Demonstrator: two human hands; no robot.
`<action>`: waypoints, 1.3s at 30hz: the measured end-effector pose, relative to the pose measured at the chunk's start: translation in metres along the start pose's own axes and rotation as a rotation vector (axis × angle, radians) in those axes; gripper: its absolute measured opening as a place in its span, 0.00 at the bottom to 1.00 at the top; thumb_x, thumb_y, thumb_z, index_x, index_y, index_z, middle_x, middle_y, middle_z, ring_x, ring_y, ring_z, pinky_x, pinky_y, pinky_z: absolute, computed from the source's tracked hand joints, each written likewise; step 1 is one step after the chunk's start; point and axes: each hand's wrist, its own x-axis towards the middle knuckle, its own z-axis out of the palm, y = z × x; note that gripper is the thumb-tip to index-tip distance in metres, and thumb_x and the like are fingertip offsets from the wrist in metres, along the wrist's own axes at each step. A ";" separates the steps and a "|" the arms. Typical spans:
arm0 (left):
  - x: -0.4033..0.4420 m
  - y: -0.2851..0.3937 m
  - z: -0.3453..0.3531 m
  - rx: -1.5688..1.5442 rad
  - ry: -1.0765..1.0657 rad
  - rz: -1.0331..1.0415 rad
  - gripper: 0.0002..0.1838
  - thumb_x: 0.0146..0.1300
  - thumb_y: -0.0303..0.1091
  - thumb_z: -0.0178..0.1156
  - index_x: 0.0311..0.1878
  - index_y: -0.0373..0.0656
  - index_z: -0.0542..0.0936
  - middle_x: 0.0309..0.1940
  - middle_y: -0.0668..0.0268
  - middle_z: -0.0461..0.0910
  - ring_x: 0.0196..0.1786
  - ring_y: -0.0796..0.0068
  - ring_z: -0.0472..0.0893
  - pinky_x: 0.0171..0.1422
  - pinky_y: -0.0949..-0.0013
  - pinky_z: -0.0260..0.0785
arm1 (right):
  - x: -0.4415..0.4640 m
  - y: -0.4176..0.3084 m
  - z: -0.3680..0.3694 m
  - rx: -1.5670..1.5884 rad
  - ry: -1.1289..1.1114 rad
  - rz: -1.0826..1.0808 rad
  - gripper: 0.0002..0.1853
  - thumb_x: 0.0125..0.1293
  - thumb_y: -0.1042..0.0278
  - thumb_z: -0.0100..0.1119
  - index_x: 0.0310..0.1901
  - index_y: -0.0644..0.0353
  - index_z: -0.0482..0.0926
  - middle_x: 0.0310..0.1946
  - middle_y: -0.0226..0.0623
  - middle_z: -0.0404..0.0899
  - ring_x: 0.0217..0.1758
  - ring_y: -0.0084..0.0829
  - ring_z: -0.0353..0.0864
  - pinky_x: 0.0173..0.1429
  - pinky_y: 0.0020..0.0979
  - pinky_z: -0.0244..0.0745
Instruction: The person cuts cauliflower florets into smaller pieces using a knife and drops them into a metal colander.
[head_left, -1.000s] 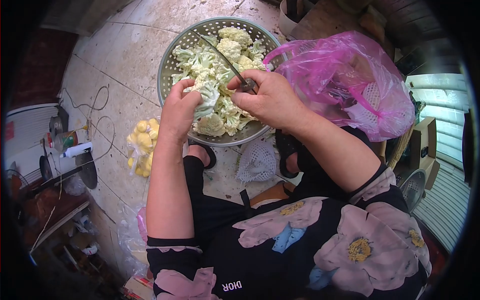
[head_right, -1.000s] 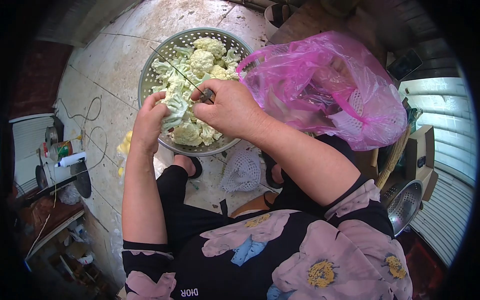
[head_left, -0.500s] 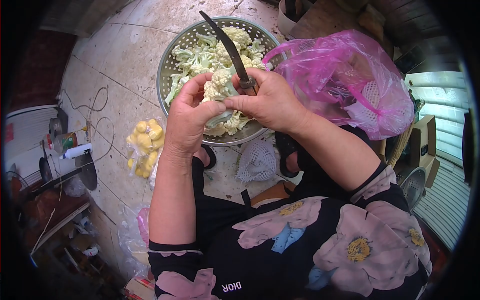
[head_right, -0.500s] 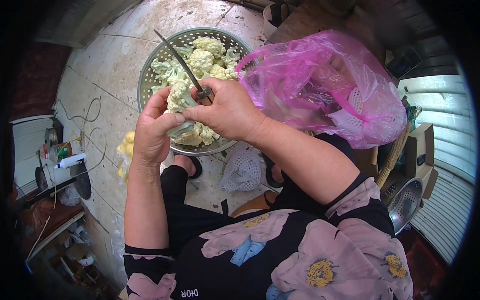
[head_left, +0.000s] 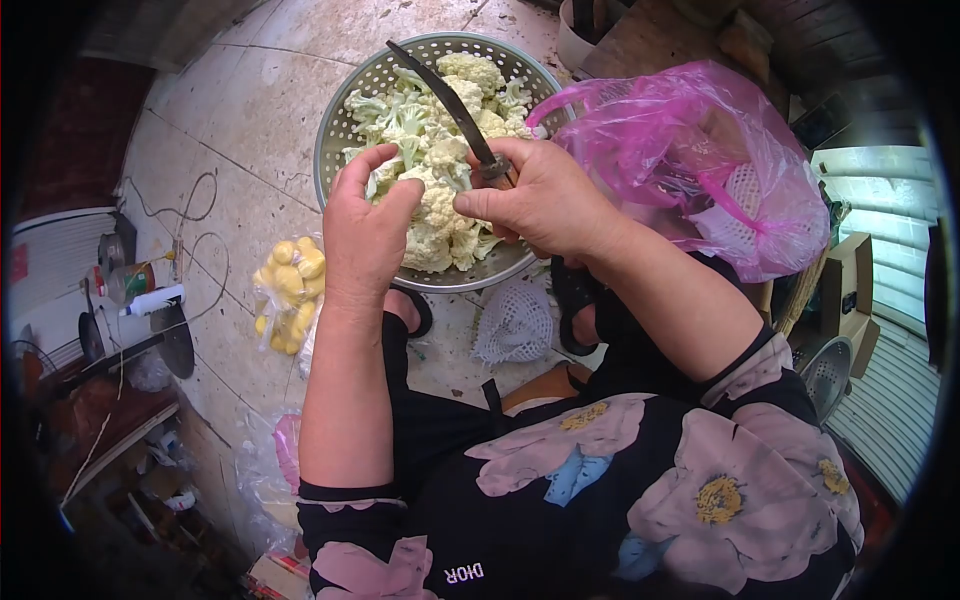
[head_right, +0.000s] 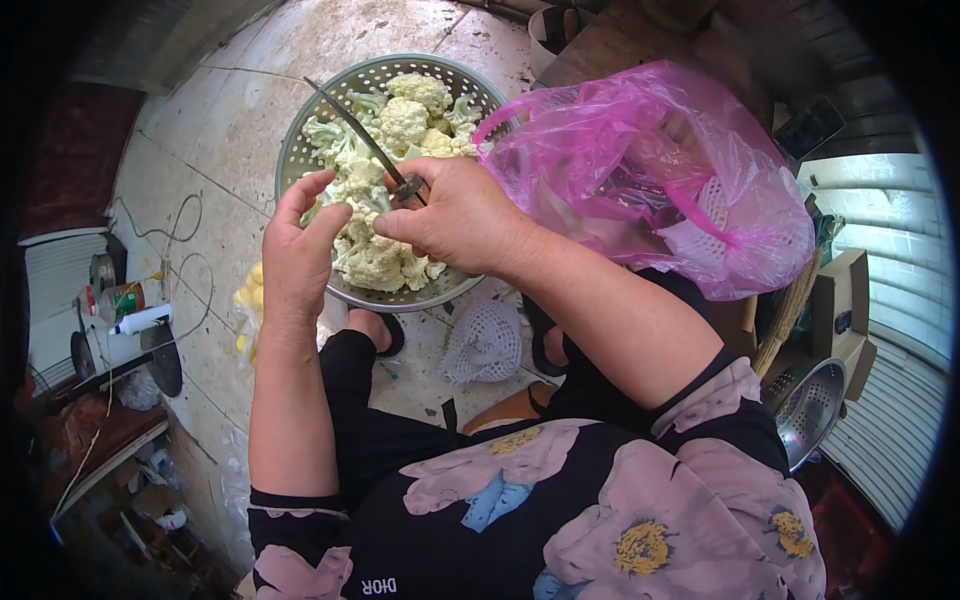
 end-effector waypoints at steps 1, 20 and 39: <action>-0.001 0.004 0.000 -0.163 0.001 0.002 0.23 0.59 0.39 0.62 0.54 0.36 0.78 0.53 0.56 0.78 0.52 0.62 0.78 0.58 0.67 0.71 | -0.003 -0.012 0.000 -0.017 0.002 0.092 0.16 0.58 0.66 0.71 0.43 0.62 0.75 0.18 0.25 0.72 0.16 0.16 0.68 0.16 0.21 0.56; -0.003 0.014 -0.019 -0.967 -0.103 -0.171 0.19 0.60 0.21 0.63 0.54 0.32 0.73 0.43 0.58 0.80 0.42 0.66 0.84 0.46 0.69 0.80 | -0.004 0.014 0.007 -0.660 0.025 -0.391 0.13 0.56 0.65 0.68 0.41 0.60 0.82 0.30 0.38 0.80 0.28 0.30 0.79 0.34 0.31 0.73; -0.016 0.020 -0.010 -0.852 -0.009 -0.094 0.16 0.56 0.20 0.65 0.47 0.31 0.74 0.38 0.57 0.80 0.38 0.69 0.83 0.46 0.67 0.79 | -0.010 0.011 0.015 -0.526 -0.090 -0.139 0.10 0.55 0.68 0.59 0.37 0.61 0.80 0.30 0.49 0.82 0.37 0.47 0.84 0.43 0.40 0.77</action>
